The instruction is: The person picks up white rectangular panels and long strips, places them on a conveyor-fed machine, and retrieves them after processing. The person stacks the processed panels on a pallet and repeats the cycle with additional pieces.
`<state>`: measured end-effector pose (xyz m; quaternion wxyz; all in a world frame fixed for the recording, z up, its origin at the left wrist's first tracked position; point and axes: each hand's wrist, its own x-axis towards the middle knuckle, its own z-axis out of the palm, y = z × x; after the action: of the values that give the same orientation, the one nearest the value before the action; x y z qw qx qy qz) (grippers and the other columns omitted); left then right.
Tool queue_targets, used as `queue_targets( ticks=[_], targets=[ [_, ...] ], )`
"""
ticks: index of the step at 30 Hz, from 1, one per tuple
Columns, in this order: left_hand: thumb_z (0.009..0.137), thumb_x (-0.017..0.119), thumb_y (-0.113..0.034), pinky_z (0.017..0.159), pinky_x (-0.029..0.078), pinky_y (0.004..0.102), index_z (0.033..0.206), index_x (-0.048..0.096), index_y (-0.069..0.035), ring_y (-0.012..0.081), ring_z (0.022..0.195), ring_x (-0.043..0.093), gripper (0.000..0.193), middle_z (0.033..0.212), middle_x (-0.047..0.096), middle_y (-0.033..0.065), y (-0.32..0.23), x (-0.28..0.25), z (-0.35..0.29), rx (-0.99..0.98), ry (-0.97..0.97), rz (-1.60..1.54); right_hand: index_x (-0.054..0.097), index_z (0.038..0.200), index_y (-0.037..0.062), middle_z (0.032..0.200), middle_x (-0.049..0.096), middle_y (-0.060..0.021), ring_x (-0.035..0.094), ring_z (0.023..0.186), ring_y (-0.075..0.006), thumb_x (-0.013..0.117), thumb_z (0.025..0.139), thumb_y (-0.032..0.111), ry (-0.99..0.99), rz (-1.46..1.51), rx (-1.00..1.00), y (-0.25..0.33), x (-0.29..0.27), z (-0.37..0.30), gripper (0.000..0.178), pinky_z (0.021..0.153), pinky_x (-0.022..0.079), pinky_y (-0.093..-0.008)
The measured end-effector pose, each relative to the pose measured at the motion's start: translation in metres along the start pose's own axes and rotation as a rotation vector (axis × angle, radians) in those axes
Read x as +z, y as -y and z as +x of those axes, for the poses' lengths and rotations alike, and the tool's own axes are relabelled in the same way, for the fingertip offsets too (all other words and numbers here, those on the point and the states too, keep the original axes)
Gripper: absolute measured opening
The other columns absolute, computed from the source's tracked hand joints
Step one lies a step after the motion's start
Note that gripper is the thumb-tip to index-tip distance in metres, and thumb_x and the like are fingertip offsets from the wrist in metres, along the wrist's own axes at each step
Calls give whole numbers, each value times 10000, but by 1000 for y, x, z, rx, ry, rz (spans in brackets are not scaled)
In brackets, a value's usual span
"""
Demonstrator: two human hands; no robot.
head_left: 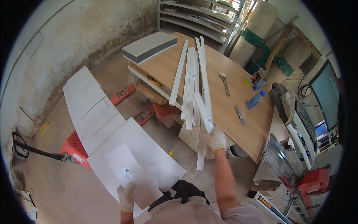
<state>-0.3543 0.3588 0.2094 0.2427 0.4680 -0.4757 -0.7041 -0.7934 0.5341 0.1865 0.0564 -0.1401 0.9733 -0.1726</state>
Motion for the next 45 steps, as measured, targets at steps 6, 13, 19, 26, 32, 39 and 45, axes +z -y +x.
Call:
queue_targets(
  ticks=[6, 13, 19, 26, 32, 39, 45],
  targets=[
    [983, 713, -236, 903, 568, 348, 1283, 690, 119, 210, 1045, 704, 465, 1193, 752, 128, -2, 15, -4, -14, -85, 8, 608, 1094, -42, 1104, 706, -256, 751, 955, -455, 799, 915, 420, -164, -24, 41, -37, -8, 33, 531, 843, 620, -531],
    [959, 705, -202, 954, 558, 377, 1323, 669, 127, 258, 1088, 707, 492, 1230, 743, 168, -16, 38, -4, 71, -71, 6, 636, 1308, -86, 1403, 590, -322, 550, 1371, -466, 757, 951, 529, -107, 88, 14, 100, 84, 132, 721, 1155, 460, -507],
    [945, 726, -215, 1027, 531, 396, 1420, 604, 119, 265, 1183, 673, 594, 1312, 704, 170, -8, 32, -25, 52, -166, -1, 574, 1447, -74, 1518, 489, -277, 451, 1444, -426, 817, 826, 702, 49, -185, 167, 157, 85, 153, 1022, 1186, 427, -492],
    [955, 766, -239, 1014, 539, 398, 1447, 569, 134, 261, 1160, 685, 648, 1321, 698, 171, 19, 18, -32, 95, -247, -115, 557, 1427, -46, 1449, 546, -219, 558, 1375, -381, 914, 762, 575, 31, 39, 197, 150, 78, 149, 977, 1107, 532, -481],
    [953, 767, -228, 1006, 540, 397, 1422, 586, 145, 261, 1153, 689, 626, 1312, 702, 176, 19, 13, -33, 79, -223, -138, 492, 1447, -34, 1476, 539, -221, 533, 1422, -386, 942, 764, 498, 75, 63, 219, 138, 79, 154, 976, 1143, 523, -479],
    [949, 757, -212, 996, 538, 390, 1389, 614, 147, 253, 1134, 690, 585, 1298, 707, 175, 19, 16, -38, 66, -247, -88, 430, 1500, 0, 1523, 488, -238, 510, 1459, -392, 971, 713, 491, 90, -198, 279, 143, 87, 152, 1074, 1116, 530, -475],
    [948, 754, -226, 990, 540, 390, 1393, 605, 146, 250, 1124, 687, 598, 1285, 704, 169, 22, 22, -44, 107, -265, -70, 456, 1514, 11, 1533, 518, -215, 515, 1459, -395, 961, 685, 430, 65, -135, 307, 136, 82, 150, 1057, 1110, 523, -475]
  ],
)
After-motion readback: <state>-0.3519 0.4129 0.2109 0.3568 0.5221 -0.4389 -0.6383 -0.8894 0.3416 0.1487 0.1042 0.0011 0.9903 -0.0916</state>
